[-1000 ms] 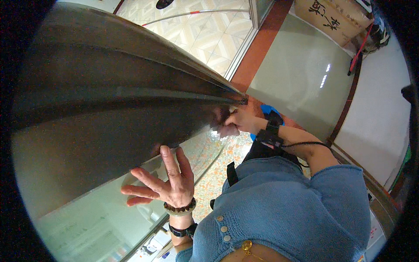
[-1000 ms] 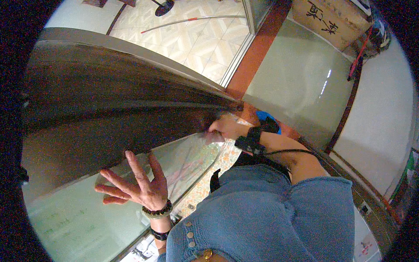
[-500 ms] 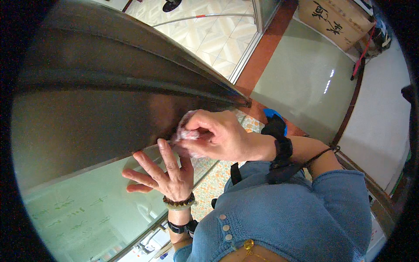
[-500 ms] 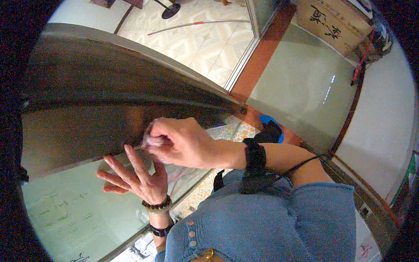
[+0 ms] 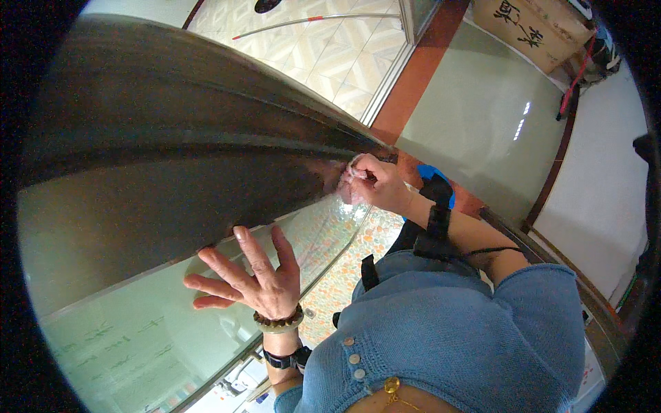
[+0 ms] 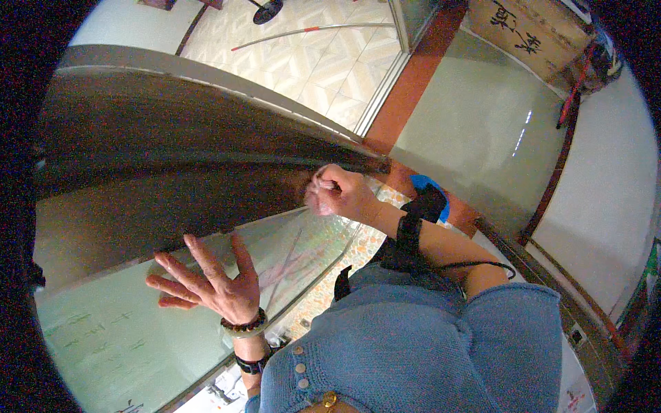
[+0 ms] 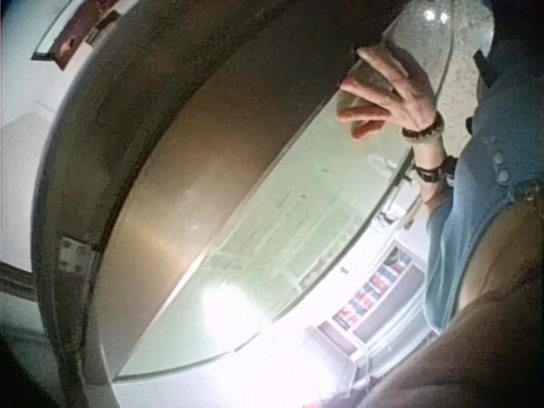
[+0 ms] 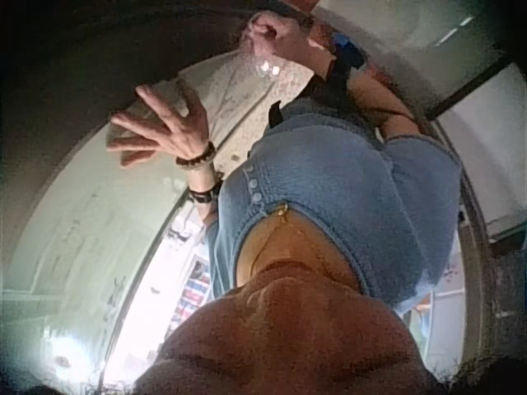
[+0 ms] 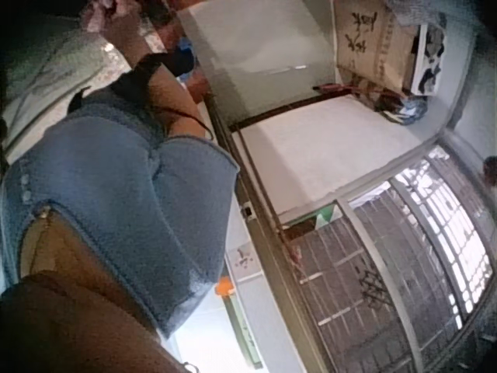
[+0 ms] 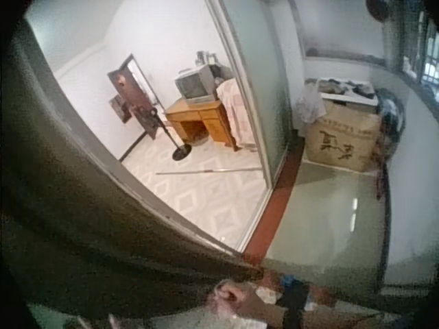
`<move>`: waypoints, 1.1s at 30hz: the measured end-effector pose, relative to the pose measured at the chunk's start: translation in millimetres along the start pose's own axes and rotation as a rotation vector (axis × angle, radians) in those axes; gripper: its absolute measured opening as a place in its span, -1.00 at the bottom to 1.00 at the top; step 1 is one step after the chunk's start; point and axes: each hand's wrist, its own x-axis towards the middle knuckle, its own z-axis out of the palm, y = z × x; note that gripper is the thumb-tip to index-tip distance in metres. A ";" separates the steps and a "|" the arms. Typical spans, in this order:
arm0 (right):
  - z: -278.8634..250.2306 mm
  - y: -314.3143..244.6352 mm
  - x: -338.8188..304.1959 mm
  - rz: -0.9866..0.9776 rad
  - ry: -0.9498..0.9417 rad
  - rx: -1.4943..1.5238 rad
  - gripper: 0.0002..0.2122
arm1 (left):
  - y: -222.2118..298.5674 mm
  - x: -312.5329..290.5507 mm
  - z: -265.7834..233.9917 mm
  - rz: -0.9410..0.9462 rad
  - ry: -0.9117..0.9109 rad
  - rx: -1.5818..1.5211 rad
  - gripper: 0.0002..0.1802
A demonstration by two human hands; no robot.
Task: The person washes a pink cloth in a yellow basin, then wipes a glass door with Chinese calligraphy using the cloth. Afterward, the person uses a long-handled duster to clean the upper frame of the same door.
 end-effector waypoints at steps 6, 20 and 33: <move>-8.6 104.0 -67.0 0.493 -0.084 0.214 -0.85 | -8.9 9.0 0.3 -0.024 0.020 0.019 -0.20; -92.1 194.3 -122.4 1.000 -0.095 -0.333 -0.95 | -13.6 6.5 2.4 0.075 0.057 0.129 -0.13; -32.1 223.7 -91.7 0.716 -0.388 -0.255 -0.80 | -4.3 5.3 -3.3 0.086 0.052 0.147 -0.12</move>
